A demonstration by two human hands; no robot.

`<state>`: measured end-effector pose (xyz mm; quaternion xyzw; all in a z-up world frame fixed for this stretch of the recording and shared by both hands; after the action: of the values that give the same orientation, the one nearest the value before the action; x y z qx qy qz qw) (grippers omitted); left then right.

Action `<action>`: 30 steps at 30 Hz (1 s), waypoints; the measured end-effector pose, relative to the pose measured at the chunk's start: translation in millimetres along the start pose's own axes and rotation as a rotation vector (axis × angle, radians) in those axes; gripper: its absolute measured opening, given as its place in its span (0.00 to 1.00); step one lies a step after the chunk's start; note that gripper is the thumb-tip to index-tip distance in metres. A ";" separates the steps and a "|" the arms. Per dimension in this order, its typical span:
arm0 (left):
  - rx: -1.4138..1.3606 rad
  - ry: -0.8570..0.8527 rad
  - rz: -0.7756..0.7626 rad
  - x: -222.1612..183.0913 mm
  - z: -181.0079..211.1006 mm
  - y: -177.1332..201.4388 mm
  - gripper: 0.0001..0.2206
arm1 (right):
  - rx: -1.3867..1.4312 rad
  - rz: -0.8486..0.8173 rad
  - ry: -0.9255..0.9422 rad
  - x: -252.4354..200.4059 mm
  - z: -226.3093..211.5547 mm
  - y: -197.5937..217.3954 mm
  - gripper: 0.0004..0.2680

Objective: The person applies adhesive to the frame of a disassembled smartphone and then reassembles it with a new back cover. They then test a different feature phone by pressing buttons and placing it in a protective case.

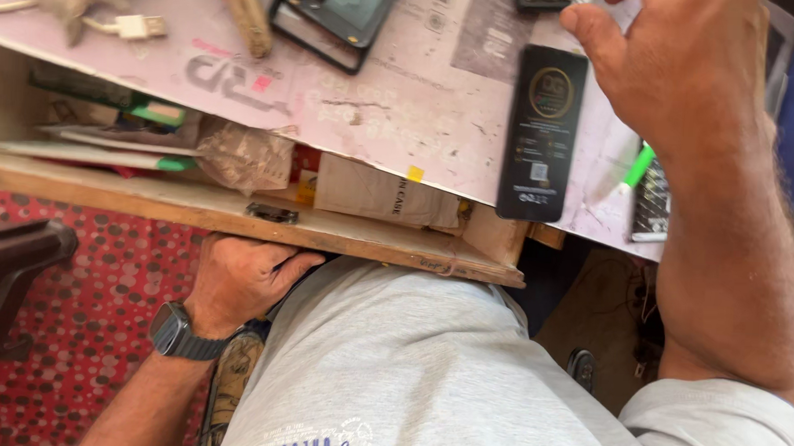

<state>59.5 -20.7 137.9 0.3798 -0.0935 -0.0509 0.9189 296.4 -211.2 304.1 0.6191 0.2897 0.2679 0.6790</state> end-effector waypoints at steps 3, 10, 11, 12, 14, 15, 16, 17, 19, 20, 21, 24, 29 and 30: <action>0.066 0.032 0.021 -5.0 -5.2 -0.7 0.09 | 0.258 -0.072 0.138 -4.0 -36.2 2.4 0.07; 0.364 -0.084 0.263 -24.8 18.9 46.4 0.18 | 0.576 -0.544 0.374 -94.3 -139.3 -88.1 0.19; 0.390 -0.064 0.206 -18.6 15.3 44.0 0.20 | 0.560 -0.547 0.374 -96.7 -144.5 -103.8 0.22; 0.419 -0.048 0.148 -13.4 11.8 42.0 0.21 | 0.593 -0.618 0.311 -96.4 -142.1 -125.2 0.23; 0.447 -0.031 0.098 -7.1 6.6 39.8 0.21 | 0.656 -0.759 0.179 -95.6 -132.5 -162.4 0.24; 0.447 -0.031 0.108 -6.8 5.5 39.2 0.19 | 0.648 -0.803 0.144 -98.3 -132.2 -175.7 0.24; 0.442 -0.028 0.118 -8.2 4.4 36.9 0.18 | 0.638 -0.851 0.109 -102.8 -132.0 -187.6 0.25; 0.430 -0.036 0.127 -11.9 3.9 34.3 0.17 | 0.627 -0.898 0.073 -110.2 -132.8 -197.1 0.25; 0.413 -0.044 0.144 -24.5 3.5 29.4 0.16 | 0.613 -0.838 0.122 -118.1 -140.4 -195.6 0.23; 0.412 -0.043 0.145 -31.2 4.1 26.7 0.16 | 0.603 -0.805 0.139 -121.7 -142.4 -192.5 0.23; 0.412 -0.043 0.145 -38.0 4.9 24.9 0.16 | 0.614 -0.822 0.137 -127.9 -144.4 -192.8 0.23; 0.414 -0.041 0.152 -56.0 8.5 20.9 0.16 | 0.639 -0.871 0.106 -140.4 -148.7 -196.0 0.22; 0.367 -0.038 0.165 -70.5 6.1 14.8 0.16 | 0.630 -0.706 0.300 -140.1 -158.9 -187.5 0.19; 0.358 -0.033 0.159 -70.5 4.9 15.3 0.15 | 0.646 -0.734 0.287 -140.8 -154.7 -192.6 0.18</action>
<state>-10.1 -1.6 142.7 0.5277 -0.1457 0.0333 0.8362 88.2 -224.1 110.9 0.6118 0.6465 -0.0092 0.4557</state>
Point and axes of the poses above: each hand's wrist, its own x-axis towards the middle knuckle, its own y-axis out of the back of the hand, z = x × y, the point moved 10 cm from there along x, towards the middle knuckle, and after that the axes turned 13 degrees about -z, right-handed, at the moved point
